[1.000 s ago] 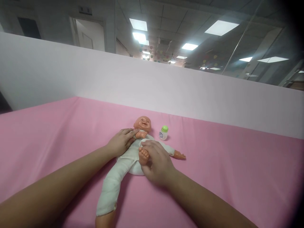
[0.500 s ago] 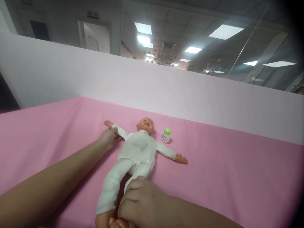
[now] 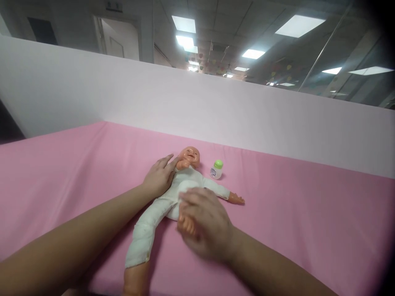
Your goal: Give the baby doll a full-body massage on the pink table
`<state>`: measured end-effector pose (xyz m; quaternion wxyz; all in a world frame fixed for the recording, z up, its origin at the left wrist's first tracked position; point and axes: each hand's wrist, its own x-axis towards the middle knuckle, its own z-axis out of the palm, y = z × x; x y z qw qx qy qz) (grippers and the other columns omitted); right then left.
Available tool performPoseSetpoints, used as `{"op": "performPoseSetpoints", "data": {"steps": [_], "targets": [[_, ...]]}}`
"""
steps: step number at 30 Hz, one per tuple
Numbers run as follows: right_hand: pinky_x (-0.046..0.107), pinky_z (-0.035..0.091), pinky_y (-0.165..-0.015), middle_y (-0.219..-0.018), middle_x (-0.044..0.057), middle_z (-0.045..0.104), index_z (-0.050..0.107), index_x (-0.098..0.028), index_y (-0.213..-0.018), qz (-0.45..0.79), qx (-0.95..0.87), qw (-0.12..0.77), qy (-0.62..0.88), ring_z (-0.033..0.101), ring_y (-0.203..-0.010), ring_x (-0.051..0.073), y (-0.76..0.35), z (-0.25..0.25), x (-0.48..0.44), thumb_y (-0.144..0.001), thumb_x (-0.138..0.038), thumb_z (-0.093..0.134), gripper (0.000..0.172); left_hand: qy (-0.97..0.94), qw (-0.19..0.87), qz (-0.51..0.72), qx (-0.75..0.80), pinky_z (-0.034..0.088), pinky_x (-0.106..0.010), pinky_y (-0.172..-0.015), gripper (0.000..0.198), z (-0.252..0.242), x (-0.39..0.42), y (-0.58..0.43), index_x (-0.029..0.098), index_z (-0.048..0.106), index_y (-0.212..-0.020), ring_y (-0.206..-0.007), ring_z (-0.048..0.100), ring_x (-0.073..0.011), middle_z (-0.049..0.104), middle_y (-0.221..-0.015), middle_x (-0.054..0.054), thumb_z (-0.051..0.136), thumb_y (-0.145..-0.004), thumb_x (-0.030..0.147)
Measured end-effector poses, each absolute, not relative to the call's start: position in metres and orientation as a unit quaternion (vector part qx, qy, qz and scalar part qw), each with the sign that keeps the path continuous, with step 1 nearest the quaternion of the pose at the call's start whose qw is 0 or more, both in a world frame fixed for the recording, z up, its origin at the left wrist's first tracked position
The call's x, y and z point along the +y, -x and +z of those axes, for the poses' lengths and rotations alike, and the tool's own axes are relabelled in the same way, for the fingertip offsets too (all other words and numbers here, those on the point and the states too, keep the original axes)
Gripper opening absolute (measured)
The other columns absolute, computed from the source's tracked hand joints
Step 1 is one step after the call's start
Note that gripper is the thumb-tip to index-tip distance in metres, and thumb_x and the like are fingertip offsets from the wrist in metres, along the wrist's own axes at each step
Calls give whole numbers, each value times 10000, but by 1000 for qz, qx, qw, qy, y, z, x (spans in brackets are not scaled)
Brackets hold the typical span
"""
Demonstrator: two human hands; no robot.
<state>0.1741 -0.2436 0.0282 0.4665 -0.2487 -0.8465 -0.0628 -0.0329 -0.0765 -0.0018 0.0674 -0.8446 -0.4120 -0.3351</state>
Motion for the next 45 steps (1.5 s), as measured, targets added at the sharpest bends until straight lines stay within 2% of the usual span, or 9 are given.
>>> {"op": "performPoseSetpoints", "data": {"steps": [4, 11, 15, 19, 26, 30, 35, 40, 45], "targets": [[524, 501, -1077, -1339, 122, 640, 598, -240, -1153, -41, -812, 460, 357, 577, -1301, 288, -189, 21, -216, -868, -165, 643, 298, 875, 56, -277, -393, 432, -472, -1123, 576, -2, -73, 33, 284, 376, -1594, -1365, 514, -284, 530, -1530, -94, 394, -1021, 227], [557, 431, -1127, -1351, 130, 649, 600, -224, -1201, -59, -838, 432, 329, 519, -1363, 337, -187, 18, -221, -801, -294, 737, 429, 862, -47, -325, -386, 462, -418, -1089, 574, 4, -77, 35, 282, 419, -1561, -1311, 568, -262, 596, -1455, -79, 424, -989, 238], [499, 480, -1014, -1168, 90, 725, 607, -224, -1100, -73, -846, 454, 269, 628, -1158, 307, -176, 25, -242, -771, -403, 771, 409, 738, -150, -419, -507, 533, -462, -955, 454, -2, -67, 45, 221, 569, -1368, -1081, 682, -307, 718, -1190, -102, 537, -949, 394], [379, 512, -876, -922, 25, 736, 572, -223, -971, 3, -902, 399, 166, 662, -856, 191, -159, 16, -255, -792, -599, 730, 446, 491, -387, -559, -545, 602, -420, -734, 259, -9, -47, 57, 192, 615, -1068, -800, 724, -276, 718, -889, -83, 652, -883, 369], [322, 481, -865, -832, -21, 704, 576, -219, -910, 44, -962, 242, 114, 637, -829, 151, -138, -30, -251, -883, -556, 690, 357, 363, -502, -609, -496, 645, -415, -750, 165, -11, -35, 67, 187, 608, -1009, -828, 753, -282, 728, -922, -136, 670, -885, 276], [325, 483, -879, -886, -19, 730, 575, -218, -930, 36, -958, 266, 97, 641, -839, 151, -139, -28, -251, -910, -519, 672, 316, 428, -429, -607, -515, 627, -414, -780, 242, -9, -45, 64, 208, 604, -1093, -891, 745, -280, 734, -1026, -117, 649, -914, 365], [354, 523, -879, -1052, 3, 762, 595, -224, -970, -36, -899, 418, 126, 669, -928, 178, -148, 5, -266, -926, -333, 651, 131, 696, -142, -473, -521, 551, -468, -945, 437, -2, -68, 51, 205, 564, -1346, -1077, 683, -311, 703, -1223, -123, 548, -965, 419], [503, 514, -1034, -1249, 103, 702, 607, -217, -1146, -103, -840, 475, 243, 616, -1203, 306, -165, 21, -255, -832, -325, 759, 365, 861, 28, -330, -386, 401, -463, -1160, 537, -2, -74, 35, 237, 489, -1521, -1369, 511, -292, 568, -1492, -98, 442, -987, 212], [558, 488, -1092, -1348, 137, 630, 551, -217, -1296, -60, -810, 460, 360, 559, -1318, 313, -184, 12, -212, -854, -190, 649, 453, 873, 17, -298, -387, 440, -451, -1123, 580, 0, -74, 34, 275, 474, -1546, -1352, 544, -289, 566, -1504, -92, 448, -975, 178]]}}
